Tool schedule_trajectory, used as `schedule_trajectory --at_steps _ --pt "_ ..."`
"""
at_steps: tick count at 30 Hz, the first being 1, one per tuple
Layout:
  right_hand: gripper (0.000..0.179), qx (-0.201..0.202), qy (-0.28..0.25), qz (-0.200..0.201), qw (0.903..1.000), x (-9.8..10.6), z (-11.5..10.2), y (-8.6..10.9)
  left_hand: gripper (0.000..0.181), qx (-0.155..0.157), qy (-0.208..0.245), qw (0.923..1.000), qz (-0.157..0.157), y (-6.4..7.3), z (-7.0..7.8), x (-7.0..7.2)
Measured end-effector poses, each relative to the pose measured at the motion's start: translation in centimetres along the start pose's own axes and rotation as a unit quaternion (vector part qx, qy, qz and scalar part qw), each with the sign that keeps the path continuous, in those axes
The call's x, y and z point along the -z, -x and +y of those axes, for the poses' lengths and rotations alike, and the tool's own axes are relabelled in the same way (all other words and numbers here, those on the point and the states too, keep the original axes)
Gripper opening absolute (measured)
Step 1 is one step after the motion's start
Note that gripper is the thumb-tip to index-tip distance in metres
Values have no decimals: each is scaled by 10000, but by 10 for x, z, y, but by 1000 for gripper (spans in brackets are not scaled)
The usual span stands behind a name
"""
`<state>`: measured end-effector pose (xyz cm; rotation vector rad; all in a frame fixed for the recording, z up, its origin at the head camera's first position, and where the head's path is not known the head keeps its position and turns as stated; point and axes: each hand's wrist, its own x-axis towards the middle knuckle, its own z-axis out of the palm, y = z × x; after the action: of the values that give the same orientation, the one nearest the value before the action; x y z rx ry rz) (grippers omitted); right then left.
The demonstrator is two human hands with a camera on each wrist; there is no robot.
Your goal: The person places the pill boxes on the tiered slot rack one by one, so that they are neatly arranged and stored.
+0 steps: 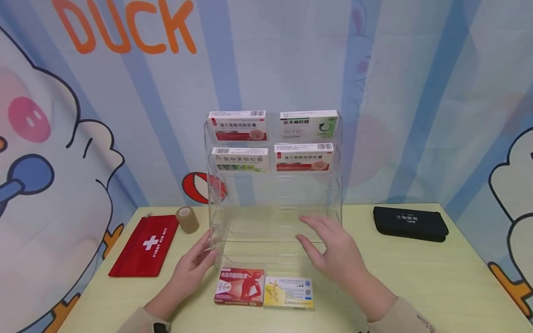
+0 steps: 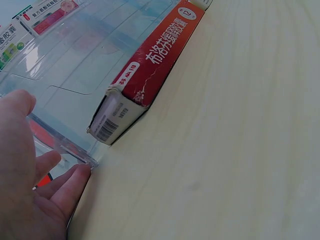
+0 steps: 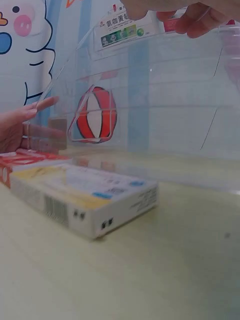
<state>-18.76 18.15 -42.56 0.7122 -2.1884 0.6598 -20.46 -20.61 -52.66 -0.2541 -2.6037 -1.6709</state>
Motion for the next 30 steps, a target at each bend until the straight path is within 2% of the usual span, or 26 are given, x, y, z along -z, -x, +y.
schedule_trajectory --at_steps 15,22,27,30 --pt "54 -205 -312 -553 9978 -20 -9 43 68 -47 -53 10000 -10 1 0 0" --pt "50 -149 -238 -702 9971 -28 -12 56 68 -82 -78 9999 -26 0 1 1" --pt "50 -312 -128 -909 9953 -31 -12 63 68 -40 -70 10000 -40 0 2 1" --pt "48 -278 -102 -956 9950 -32 -11 67 69 -28 -73 10000 -34 1 2 1"
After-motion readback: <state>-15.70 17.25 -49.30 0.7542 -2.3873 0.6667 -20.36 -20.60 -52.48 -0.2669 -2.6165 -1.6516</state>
